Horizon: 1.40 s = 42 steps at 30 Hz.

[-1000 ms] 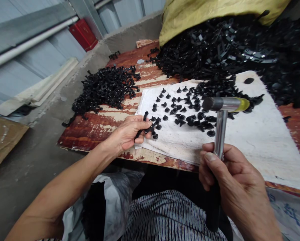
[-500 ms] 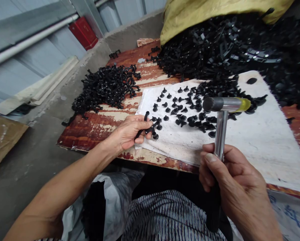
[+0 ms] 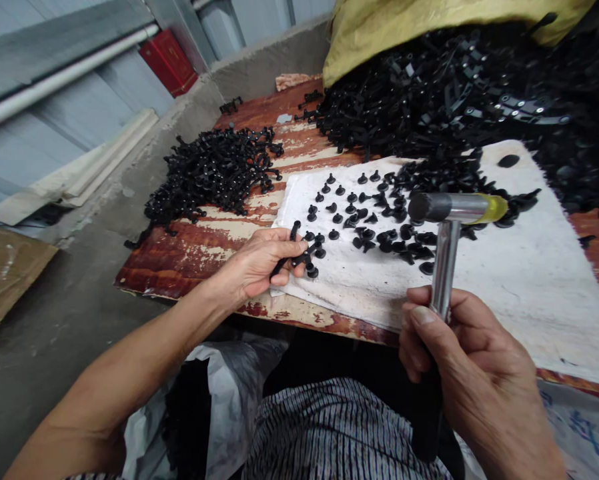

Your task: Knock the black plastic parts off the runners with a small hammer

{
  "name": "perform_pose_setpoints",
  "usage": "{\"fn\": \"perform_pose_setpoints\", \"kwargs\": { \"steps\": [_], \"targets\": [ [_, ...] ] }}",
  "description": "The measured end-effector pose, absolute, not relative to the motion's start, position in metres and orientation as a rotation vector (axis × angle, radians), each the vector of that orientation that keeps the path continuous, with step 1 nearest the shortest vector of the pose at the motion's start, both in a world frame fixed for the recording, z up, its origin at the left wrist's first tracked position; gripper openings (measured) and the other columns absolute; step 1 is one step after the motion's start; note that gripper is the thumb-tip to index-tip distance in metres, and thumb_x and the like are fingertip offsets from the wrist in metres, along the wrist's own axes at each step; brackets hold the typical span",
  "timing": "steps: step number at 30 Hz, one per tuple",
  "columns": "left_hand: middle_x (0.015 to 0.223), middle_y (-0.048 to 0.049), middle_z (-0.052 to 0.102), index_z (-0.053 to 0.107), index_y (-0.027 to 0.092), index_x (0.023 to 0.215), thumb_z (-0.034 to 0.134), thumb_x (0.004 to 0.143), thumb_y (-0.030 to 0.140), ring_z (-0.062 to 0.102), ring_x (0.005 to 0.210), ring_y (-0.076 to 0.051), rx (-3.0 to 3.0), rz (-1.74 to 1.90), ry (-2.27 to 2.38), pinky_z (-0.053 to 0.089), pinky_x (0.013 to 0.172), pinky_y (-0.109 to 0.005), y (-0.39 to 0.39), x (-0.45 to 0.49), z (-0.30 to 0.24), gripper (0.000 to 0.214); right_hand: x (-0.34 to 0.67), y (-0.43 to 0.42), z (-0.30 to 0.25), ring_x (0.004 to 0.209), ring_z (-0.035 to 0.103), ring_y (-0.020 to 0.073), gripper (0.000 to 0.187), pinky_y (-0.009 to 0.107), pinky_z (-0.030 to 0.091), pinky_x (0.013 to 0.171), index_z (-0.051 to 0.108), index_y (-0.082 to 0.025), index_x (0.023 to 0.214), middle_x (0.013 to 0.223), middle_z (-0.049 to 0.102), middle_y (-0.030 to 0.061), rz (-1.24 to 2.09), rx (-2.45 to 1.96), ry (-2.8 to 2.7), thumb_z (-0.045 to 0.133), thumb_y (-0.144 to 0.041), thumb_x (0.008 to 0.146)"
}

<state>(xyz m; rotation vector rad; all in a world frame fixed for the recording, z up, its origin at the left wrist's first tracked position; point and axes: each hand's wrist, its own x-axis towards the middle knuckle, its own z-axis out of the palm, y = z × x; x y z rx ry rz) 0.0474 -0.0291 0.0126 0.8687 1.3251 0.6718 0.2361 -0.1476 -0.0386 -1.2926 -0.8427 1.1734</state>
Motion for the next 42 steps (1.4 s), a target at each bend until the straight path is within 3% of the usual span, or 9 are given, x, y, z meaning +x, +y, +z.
{"fn": "perform_pose_setpoints", "kwargs": {
  "steps": [8, 10, 13, 16, 21, 26, 32, 38, 42],
  "targets": [
    [0.048, -0.0017, 0.054, 0.055, 0.013, 0.063, 0.061, 0.08, 0.0, 0.049, 0.033, -0.007, 0.918, 0.679, 1.356, 0.02, 0.027, -0.012, -0.027, 0.047, 0.011, 0.022, 0.243, -0.152, -0.044, 0.037, 0.046, 0.0122, 0.025, 0.02, 0.037, 0.031, 0.062, -0.024, 0.107, 0.047, 0.05, -0.007, 1.168, -1.383, -1.034, 0.058, -0.045, 0.094],
    [0.048, -0.0014, 0.054, 0.055, 0.014, 0.065, 0.061, 0.08, 0.0, 0.048, 0.033, -0.006, 0.941, 0.649, 1.37, 0.02, 0.027, -0.012, -0.027, 0.046, 0.012, 0.022, 0.247, -0.15, -0.043, 0.045, 0.057, 0.0155, 0.029, 0.023, 0.046, 0.036, 0.064, -0.024, 0.115, 0.056, 0.059, -0.0029, 1.079, -1.421, -1.235, 0.054, -0.043, 0.096],
    [0.047, -0.0006, 0.054, 0.053, 0.015, 0.065, 0.059, 0.081, 0.0, 0.048, 0.033, -0.007, 0.943, 0.611, 1.397, 0.018, 0.026, -0.013, -0.025, 0.046, 0.015, 0.023, 0.253, -0.143, -0.041, 0.091, 0.073, 0.0275, 0.038, 0.04, 0.063, 0.073, 0.062, -0.021, 0.129, 0.103, 0.075, 0.0116, 0.782, -1.401, -1.55, 0.052, -0.036, 0.096],
    [0.047, 0.0, 0.053, 0.052, 0.016, 0.065, 0.058, 0.081, -0.003, 0.048, 0.032, -0.007, 0.933, 0.591, 1.419, 0.016, 0.027, -0.013, -0.022, 0.049, 0.019, 0.025, 0.254, -0.135, -0.038, 0.117, 0.065, 0.0307, 0.046, 0.051, 0.054, 0.097, 0.052, -0.019, 0.143, 0.134, 0.064, 0.0163, 0.542, -1.315, -1.757, 0.048, -0.024, 0.098],
    [0.044, 0.0003, 0.052, 0.049, 0.017, 0.062, 0.065, 0.076, -0.003, 0.047, 0.03, -0.008, 0.921, 0.578, 1.436, 0.013, 0.027, -0.014, -0.02, 0.051, 0.021, 0.03, 0.255, -0.128, -0.036, 0.102, 0.072, 0.0283, 0.057, 0.042, 0.063, 0.077, 0.041, -0.024, 0.152, 0.12, 0.071, 0.0137, 0.442, -1.218, -1.925, 0.045, -0.013, 0.096],
    [0.041, -0.0011, 0.052, 0.05, 0.017, 0.062, 0.057, 0.08, -0.002, 0.044, 0.029, -0.008, 0.928, 0.55, 1.43, 0.014, 0.027, -0.015, -0.02, 0.049, 0.02, 0.027, 0.257, -0.129, -0.03, 0.079, 0.073, 0.0259, 0.058, 0.035, 0.062, 0.057, 0.043, -0.026, 0.151, 0.102, 0.073, 0.0113, 0.423, -1.268, -2.0, 0.045, -0.014, 0.095],
    [0.042, -0.0033, 0.054, 0.05, 0.018, 0.061, 0.059, 0.08, 0.001, 0.042, 0.029, -0.008, 0.959, 0.55, 1.403, 0.013, 0.029, -0.016, -0.018, 0.045, 0.013, 0.027, 0.254, -0.129, -0.018, 0.086, 0.073, 0.0244, 0.065, 0.033, 0.062, 0.063, 0.037, -0.034, 0.154, 0.109, 0.072, 0.0088, 0.381, -1.182, -1.943, 0.049, -0.01, 0.095],
    [0.044, -0.0032, 0.055, 0.051, 0.018, 0.063, 0.058, 0.081, 0.002, 0.043, 0.031, -0.008, 1.001, 0.561, 1.391, 0.014, 0.031, -0.016, -0.021, 0.043, 0.011, 0.025, 0.255, -0.127, -0.018, 0.074, 0.071, 0.0245, 0.064, 0.029, 0.056, 0.048, 0.04, -0.033, 0.153, 0.099, 0.071, 0.0107, 0.408, -1.187, -2.049, 0.046, -0.008, 0.094],
    [0.046, -0.0026, 0.056, 0.051, 0.018, 0.067, 0.057, 0.084, 0.006, 0.04, 0.03, -0.006, 1.076, 0.553, 1.374, 0.014, 0.031, -0.017, -0.025, 0.041, 0.01, 0.022, 0.255, -0.131, -0.011, 0.069, 0.066, 0.0206, 0.073, 0.028, 0.055, 0.051, 0.027, -0.038, 0.158, 0.09, 0.065, 0.0073, 0.31, -1.18, -1.976, 0.047, -0.006, 0.095]
  ]
}}
